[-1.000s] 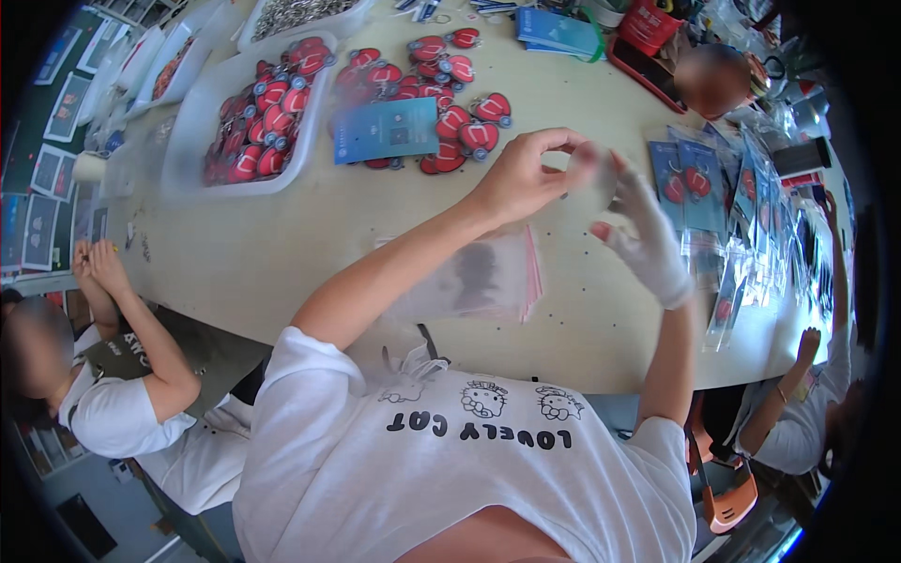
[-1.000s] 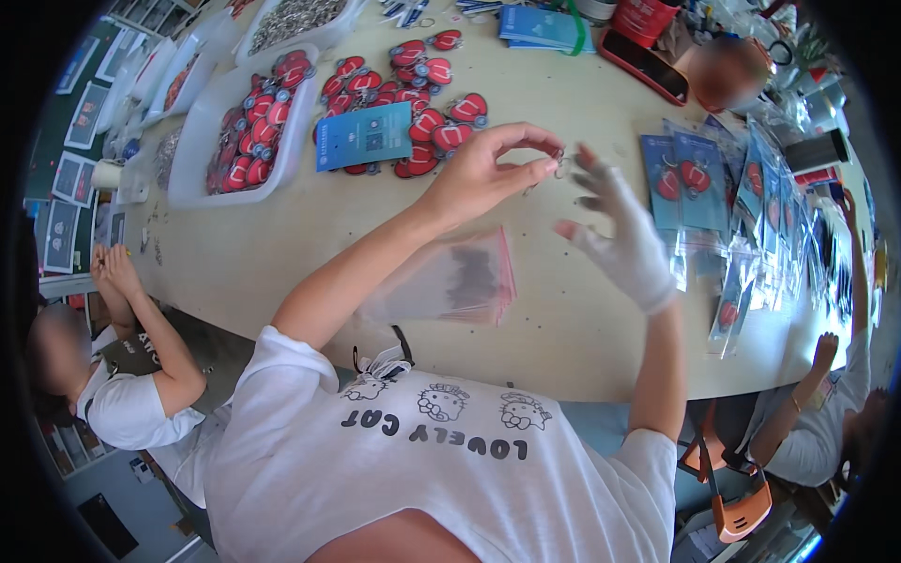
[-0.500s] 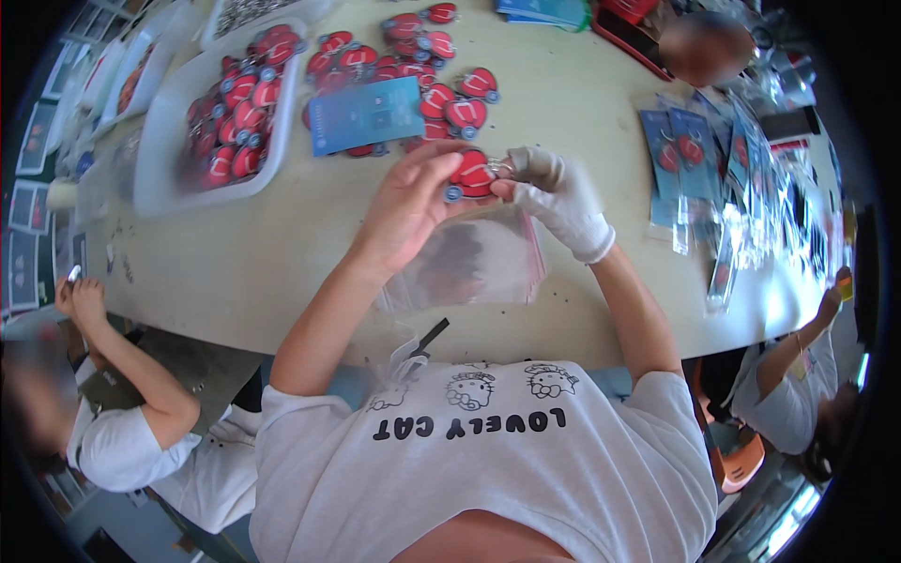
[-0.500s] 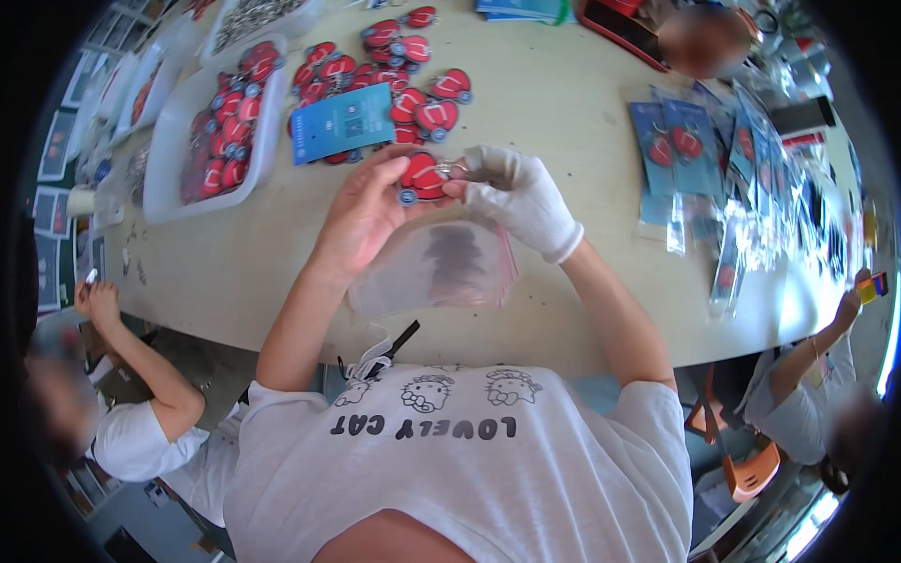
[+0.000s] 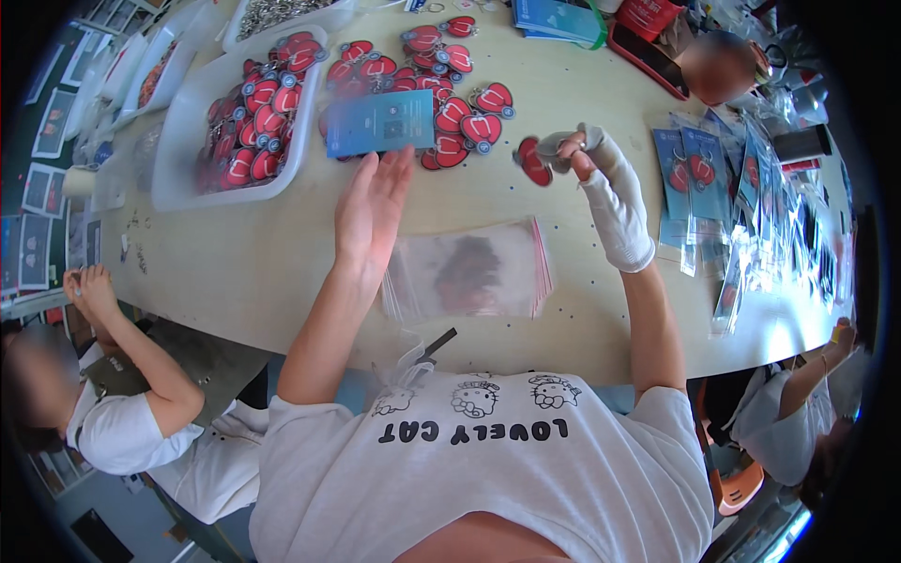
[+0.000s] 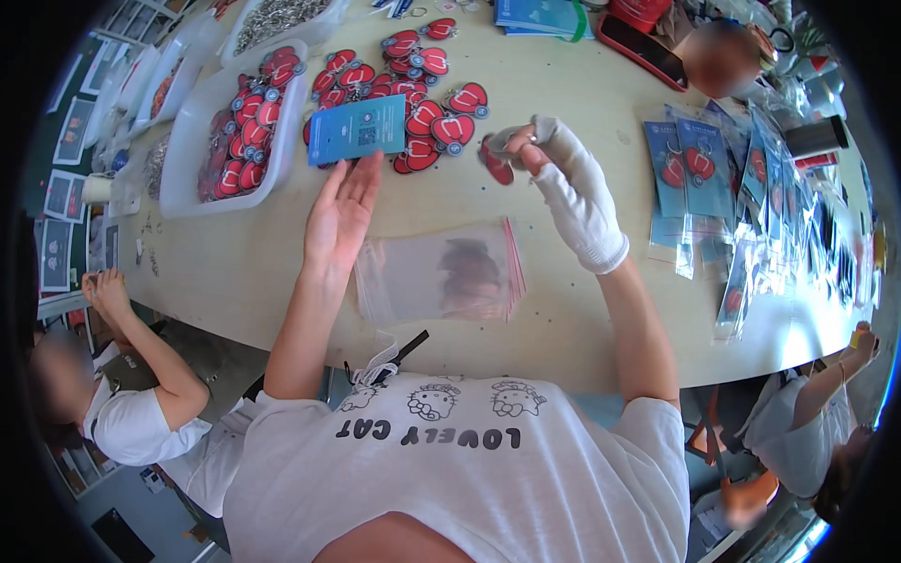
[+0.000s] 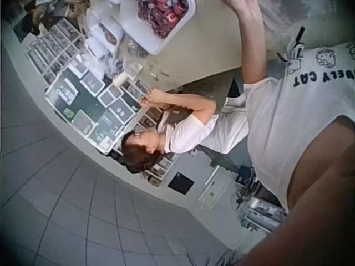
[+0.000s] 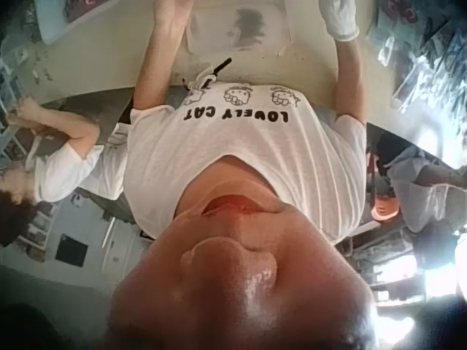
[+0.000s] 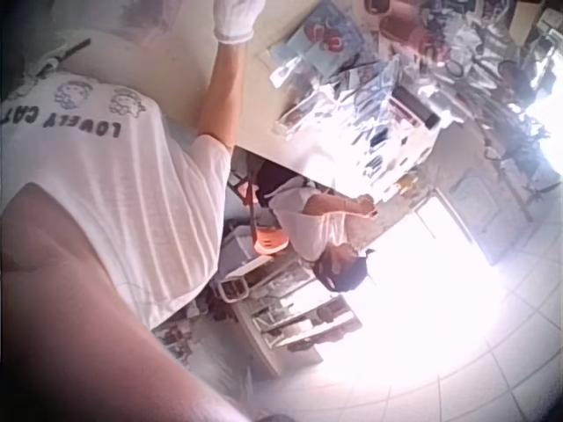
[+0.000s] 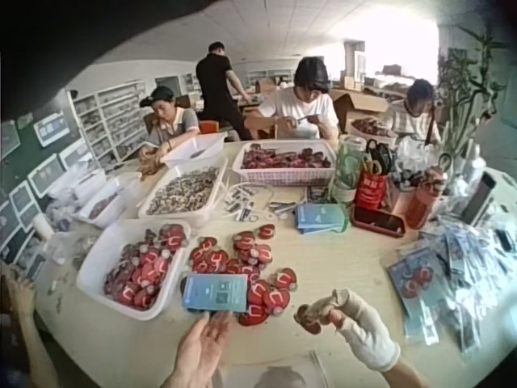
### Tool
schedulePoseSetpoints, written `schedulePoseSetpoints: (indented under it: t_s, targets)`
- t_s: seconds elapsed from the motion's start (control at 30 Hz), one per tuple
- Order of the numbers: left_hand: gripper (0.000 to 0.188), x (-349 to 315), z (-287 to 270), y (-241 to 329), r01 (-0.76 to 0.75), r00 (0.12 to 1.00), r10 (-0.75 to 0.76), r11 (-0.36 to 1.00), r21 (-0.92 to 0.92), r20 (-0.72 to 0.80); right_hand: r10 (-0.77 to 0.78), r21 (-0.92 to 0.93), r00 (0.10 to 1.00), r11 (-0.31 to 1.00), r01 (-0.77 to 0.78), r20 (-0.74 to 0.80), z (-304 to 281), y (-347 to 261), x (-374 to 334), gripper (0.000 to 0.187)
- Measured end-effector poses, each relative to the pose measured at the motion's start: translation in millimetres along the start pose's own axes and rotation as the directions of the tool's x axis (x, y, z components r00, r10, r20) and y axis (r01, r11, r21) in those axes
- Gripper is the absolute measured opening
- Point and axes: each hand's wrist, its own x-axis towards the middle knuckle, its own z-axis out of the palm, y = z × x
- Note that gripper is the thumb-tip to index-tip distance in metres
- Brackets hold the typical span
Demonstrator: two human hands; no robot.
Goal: The person assembles heart-shaped keychains by attaching them to blue cardboard backing cards. They pick up a keychain and a card, thread the metal ring through a hole in the card, and place the finished unit on a growing pile. The process is repeated continuously throughout the clip.
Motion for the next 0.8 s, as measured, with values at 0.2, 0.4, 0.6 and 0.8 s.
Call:
schedulePoseSetpoints:
  t_s: [0.2,0.4,0.6,0.8]
  targets:
    - [0.021,41,10,5,-0.063,0.983,0.06,0.998,-0.012,-0.176,0.145,0.11,0.985,0.982,-0.155,0.097,-4,0,-4,0.027]
    - [0.013,56,20,0,0.027,0.997,-0.02,0.995,-0.096,0.069,0.134,0.168,0.987,0.975,-0.148,0.092,-7,2,-3,0.019]
    - [0.025,11,46,-28,0.342,0.629,-0.281,0.937,0.067,0.725,0.206,0.312,0.967,0.918,-0.245,0.153,-1,-24,-1,0.02]
    - [0.034,-2,62,-44,0.362,0.677,-0.48,0.877,0.316,0.558,0.261,0.206,0.961,0.94,-0.274,0.088,17,-31,2,0.046]
